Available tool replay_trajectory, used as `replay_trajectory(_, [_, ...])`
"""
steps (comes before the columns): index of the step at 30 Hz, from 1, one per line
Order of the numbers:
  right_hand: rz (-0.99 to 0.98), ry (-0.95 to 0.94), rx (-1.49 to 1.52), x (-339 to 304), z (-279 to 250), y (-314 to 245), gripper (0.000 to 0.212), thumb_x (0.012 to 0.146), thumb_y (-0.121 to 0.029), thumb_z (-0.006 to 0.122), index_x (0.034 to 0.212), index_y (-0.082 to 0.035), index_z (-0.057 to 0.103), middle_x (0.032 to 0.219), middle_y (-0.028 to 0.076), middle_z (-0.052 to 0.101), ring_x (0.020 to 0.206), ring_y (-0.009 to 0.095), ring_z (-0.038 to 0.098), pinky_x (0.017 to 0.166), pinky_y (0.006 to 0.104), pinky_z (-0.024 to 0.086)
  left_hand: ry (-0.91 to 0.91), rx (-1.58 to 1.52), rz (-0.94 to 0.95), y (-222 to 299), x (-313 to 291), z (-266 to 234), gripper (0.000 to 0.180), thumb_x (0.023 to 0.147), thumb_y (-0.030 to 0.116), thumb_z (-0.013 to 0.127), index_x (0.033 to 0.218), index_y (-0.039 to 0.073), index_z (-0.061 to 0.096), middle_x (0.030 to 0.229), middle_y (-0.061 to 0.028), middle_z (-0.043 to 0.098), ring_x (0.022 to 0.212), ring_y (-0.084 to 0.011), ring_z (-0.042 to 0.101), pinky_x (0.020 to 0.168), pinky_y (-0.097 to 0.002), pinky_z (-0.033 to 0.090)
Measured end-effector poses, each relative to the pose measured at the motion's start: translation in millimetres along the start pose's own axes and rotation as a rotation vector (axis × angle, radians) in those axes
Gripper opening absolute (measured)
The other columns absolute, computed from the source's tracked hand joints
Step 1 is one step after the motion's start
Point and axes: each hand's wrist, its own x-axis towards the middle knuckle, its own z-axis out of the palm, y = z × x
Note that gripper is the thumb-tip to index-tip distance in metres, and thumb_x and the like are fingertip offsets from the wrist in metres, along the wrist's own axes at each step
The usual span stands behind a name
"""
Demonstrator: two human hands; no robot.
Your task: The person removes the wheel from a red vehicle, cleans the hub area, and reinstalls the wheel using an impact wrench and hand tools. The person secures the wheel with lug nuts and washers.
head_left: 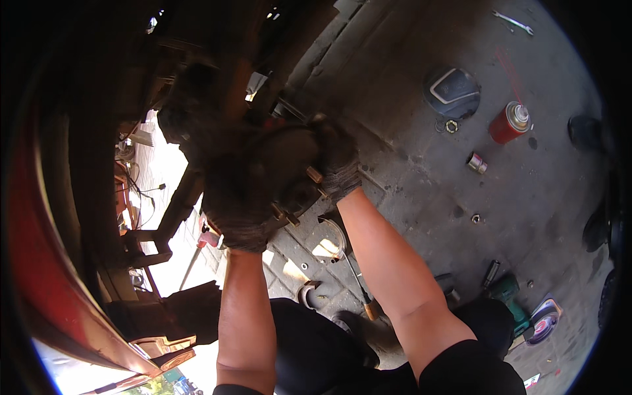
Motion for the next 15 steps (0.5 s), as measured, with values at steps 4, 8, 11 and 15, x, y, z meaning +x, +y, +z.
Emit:
replay_trajectory(4, [0.269,-0.054,0.273,-3,-4,-8,0.029,0.090,-0.028,0.048,0.096,-0.001,0.056,0.089,0.015,0.059,0.086,0.029,0.058,0.081,0.0371,0.045,0.061,-0.062,-0.037,-2,-1,3,0.031,0.082,0.026,0.069,0.099,0.001,0.060,0.091,-0.0136,0.062,0.085,-0.0296,0.060,0.079,-0.0364,0.047])
replay_trajectory(8, [0.379,-0.115,0.283,-5,-12,-27,0.049,0.090,-0.045,0.050,0.105,0.001,0.060,0.092,0.020,0.065,0.084,0.030,0.064,0.077,0.0366,0.049,0.033,-0.021,-0.029,-9,-7,6,0.027,0.082,0.015,0.062,0.107,0.006,0.059,0.099,-0.0159,0.060,0.092,-0.0352,0.059,0.081,-0.0412,0.048])
replay_trajectory(11, [0.315,-0.257,-0.150,-8,-35,-50,0.065,0.086,-0.058,0.051,0.107,0.003,0.061,0.092,0.022,0.066,0.084,0.032,0.065,0.077,0.0399,0.049,0.022,0.057,0.049,-13,-12,7,0.029,0.083,0.010,0.058,0.112,0.008,0.057,0.103,-0.0168,0.059,0.094,-0.0374,0.058,0.081,-0.0433,0.048])
replay_trajectory(15, [0.622,-0.648,-0.368,4,-70,-72,0.075,0.080,-0.063,0.055,0.108,0.006,0.059,0.097,0.024,0.065,0.097,0.034,0.063,0.084,0.0402,0.048,0.080,-0.022,0.015,-13,-11,10,0.029,0.083,0.018,0.061,0.109,0.006,0.057,0.101,-0.0154,0.060,0.093,-0.0346,0.058,0.080,-0.0409,0.048])
